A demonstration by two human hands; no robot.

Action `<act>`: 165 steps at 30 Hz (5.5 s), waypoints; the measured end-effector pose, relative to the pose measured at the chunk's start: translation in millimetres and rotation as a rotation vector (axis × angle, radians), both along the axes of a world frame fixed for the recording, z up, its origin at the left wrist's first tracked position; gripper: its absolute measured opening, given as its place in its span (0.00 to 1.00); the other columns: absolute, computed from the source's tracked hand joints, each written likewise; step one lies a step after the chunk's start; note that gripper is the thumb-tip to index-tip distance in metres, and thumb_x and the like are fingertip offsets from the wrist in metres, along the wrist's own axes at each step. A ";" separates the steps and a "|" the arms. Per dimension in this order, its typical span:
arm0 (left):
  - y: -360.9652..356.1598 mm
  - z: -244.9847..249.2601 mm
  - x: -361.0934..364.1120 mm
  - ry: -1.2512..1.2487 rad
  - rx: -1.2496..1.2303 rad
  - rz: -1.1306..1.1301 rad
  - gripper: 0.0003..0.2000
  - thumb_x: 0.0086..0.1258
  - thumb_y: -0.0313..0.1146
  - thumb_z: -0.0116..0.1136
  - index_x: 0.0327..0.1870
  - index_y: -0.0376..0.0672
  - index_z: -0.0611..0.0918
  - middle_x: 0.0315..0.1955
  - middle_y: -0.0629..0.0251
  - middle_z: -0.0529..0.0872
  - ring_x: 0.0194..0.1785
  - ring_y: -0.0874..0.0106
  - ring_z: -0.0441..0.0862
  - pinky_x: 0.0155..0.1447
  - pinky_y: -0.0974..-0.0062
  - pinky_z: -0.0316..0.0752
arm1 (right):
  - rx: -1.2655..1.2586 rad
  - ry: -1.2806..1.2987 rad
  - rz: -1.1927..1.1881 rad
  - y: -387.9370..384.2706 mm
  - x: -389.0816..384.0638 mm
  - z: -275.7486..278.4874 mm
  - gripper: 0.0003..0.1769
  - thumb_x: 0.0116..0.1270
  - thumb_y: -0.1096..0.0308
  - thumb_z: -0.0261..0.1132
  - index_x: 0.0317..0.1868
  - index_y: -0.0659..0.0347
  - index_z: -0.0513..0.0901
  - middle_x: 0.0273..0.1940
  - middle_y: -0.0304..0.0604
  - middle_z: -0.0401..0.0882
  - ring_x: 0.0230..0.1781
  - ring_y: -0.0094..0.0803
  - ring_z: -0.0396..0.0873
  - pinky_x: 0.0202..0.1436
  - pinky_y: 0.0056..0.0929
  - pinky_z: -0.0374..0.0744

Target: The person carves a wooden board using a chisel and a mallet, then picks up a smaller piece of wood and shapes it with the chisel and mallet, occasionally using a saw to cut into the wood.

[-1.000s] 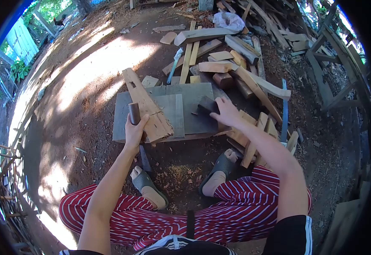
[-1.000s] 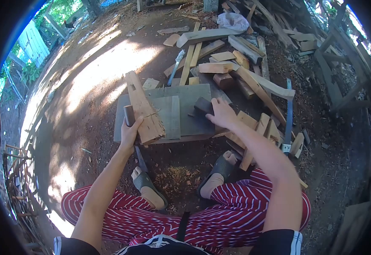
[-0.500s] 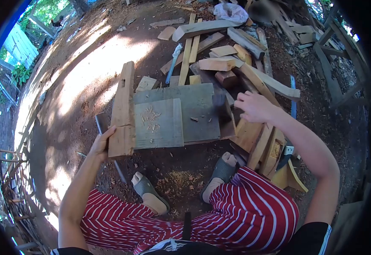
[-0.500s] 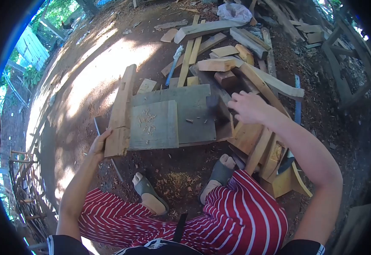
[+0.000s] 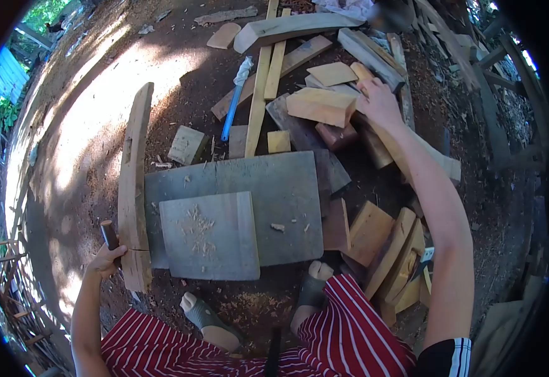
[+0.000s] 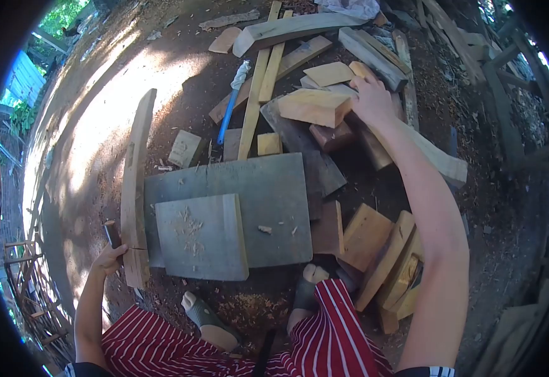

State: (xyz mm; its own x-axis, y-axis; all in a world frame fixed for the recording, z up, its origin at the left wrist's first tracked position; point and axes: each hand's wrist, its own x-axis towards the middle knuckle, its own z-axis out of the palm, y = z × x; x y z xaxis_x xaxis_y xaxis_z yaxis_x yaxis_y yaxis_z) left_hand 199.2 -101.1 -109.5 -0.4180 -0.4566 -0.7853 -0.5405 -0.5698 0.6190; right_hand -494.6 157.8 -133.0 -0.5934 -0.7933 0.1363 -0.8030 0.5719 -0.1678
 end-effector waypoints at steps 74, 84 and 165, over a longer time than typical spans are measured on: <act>110.6 35.9 -160.3 0.043 -0.759 -0.492 0.25 0.59 0.44 0.70 0.52 0.34 0.83 0.35 0.53 0.86 0.42 0.62 0.86 0.51 0.65 0.77 | -0.105 -1.033 0.301 73.6 344.6 34.2 0.33 0.67 0.67 0.67 0.69 0.66 0.66 0.43 0.46 0.78 0.37 0.33 0.82 0.43 0.31 0.82; 89.4 31.1 -185.1 -0.017 -0.977 -0.581 0.25 0.58 0.43 0.69 0.55 0.39 0.83 0.42 0.51 0.84 0.50 0.54 0.83 0.58 0.62 0.74 | -0.163 -0.906 0.448 75.1 329.6 36.9 0.18 0.68 0.72 0.64 0.58 0.61 0.79 0.37 0.40 0.74 0.35 0.27 0.76 0.41 0.26 0.76; 174.3 19.9 -177.3 -0.169 -1.386 -0.659 0.35 0.59 0.22 0.55 0.72 0.30 0.61 0.72 0.37 0.59 0.76 0.41 0.56 0.77 0.52 0.58 | 0.207 -1.736 0.048 113.5 334.9 138.3 0.32 0.76 0.62 0.53 0.76 0.58 0.52 0.28 0.38 0.69 0.12 0.22 0.68 0.14 0.22 0.70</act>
State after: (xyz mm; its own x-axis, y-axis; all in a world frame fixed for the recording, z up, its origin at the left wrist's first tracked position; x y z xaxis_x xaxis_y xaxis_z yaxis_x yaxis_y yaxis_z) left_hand 21.8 73.2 -89.6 -0.7846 -0.6194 0.0273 -0.5727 0.7409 0.3507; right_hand -159.7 271.3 5.3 0.0942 -0.7334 -0.6732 0.1980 0.6765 -0.7093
